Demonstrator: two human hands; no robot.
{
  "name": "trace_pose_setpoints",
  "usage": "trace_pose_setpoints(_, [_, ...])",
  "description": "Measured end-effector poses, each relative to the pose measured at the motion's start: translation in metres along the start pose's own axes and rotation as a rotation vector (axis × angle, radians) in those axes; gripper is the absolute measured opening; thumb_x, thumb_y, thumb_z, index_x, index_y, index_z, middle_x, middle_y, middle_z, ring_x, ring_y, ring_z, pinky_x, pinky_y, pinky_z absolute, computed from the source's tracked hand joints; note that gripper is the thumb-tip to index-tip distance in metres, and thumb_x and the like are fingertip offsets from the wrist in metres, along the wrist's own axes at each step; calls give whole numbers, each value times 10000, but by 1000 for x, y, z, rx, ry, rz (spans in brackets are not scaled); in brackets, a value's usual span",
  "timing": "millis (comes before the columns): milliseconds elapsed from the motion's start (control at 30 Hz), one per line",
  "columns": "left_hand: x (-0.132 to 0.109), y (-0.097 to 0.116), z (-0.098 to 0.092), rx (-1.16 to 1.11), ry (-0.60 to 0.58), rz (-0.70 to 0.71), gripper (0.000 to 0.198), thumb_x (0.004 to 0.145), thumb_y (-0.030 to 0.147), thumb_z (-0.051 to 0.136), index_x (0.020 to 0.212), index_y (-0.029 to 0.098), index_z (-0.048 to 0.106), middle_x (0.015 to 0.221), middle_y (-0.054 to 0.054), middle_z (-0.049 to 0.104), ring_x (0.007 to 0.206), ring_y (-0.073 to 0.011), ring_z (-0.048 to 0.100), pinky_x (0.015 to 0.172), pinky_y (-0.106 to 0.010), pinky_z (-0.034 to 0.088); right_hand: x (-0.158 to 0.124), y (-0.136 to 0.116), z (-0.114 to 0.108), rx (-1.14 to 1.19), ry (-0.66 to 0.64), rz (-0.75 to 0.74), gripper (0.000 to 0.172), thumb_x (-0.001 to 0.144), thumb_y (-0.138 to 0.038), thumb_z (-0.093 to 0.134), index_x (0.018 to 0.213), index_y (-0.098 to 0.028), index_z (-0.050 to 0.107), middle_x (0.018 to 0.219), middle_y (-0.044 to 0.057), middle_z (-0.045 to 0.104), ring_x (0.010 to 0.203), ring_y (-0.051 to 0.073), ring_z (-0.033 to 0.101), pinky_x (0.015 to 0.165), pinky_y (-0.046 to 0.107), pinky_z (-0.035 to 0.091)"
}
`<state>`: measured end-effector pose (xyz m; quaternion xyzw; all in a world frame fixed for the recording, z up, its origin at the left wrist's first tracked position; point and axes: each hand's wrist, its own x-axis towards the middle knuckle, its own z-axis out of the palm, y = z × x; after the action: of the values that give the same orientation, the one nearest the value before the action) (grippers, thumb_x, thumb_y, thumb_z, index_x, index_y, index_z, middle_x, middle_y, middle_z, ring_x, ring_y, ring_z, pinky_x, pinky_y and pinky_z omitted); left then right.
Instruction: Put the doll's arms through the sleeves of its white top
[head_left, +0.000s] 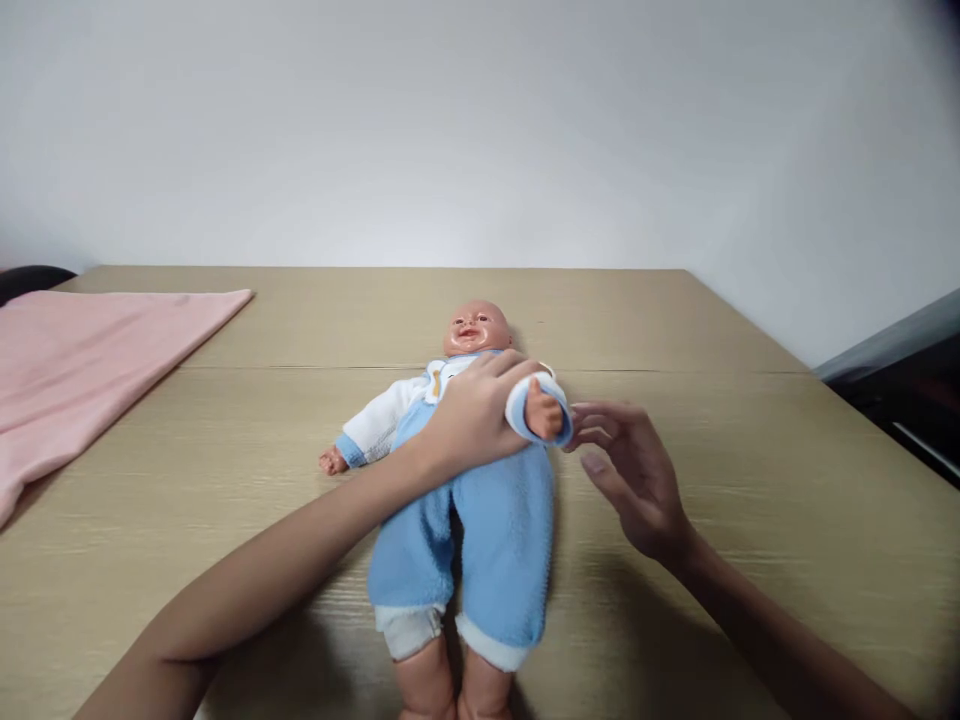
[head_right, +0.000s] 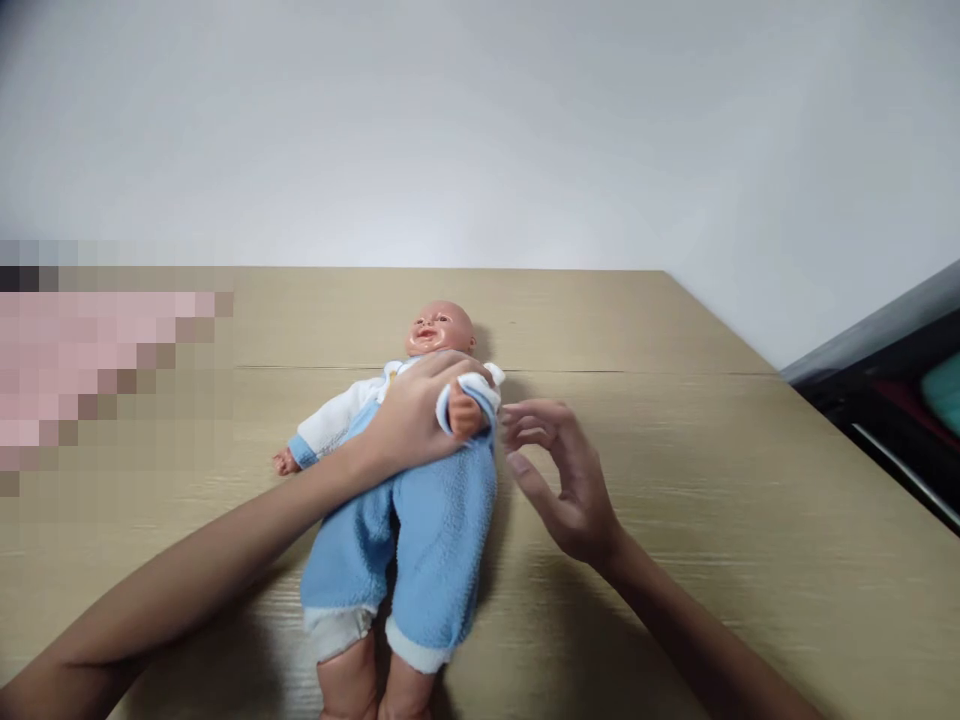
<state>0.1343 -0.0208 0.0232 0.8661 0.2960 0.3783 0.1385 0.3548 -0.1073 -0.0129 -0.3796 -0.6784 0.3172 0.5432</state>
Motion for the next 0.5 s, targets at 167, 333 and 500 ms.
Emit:
trace_pose_setpoints(167, [6, -13, -10, -208, 293, -182, 234, 911, 425, 781, 821, 240, 669, 856, -48, 756, 865, -264, 757, 911, -432, 616, 1, 23, -4, -25, 47, 111, 190, 1080, -471, 662, 1138, -292, 693, 1072, 50, 680, 934, 228, 688, 865, 409, 598])
trace_pose_setpoints(333, [7, -20, -18, -460, 600, -356, 300, 845, 477, 874, 920, 227, 726, 987, -61, 828, 938, -255, 779, 964, -412, 629, 0, 39, -1, -88, -114, 208, 191, 1074, -455, 655, 1073, -266, 684, 1024, 45, 703, 947, 227, 717, 904, 404, 605])
trace_pose_setpoints(500, [2, -35, -23, -700, 769, -439, 299, 807, 440, 892, 965, 235, 741, 1020, -24, 805, 1020, -242, 758, 1048, -379, 597, -3, 40, 5, -184, -237, 155, 118, 1081, -380, 629, 1080, -272, 675, 988, 50, 715, 932, 237, 714, 875, 411, 597])
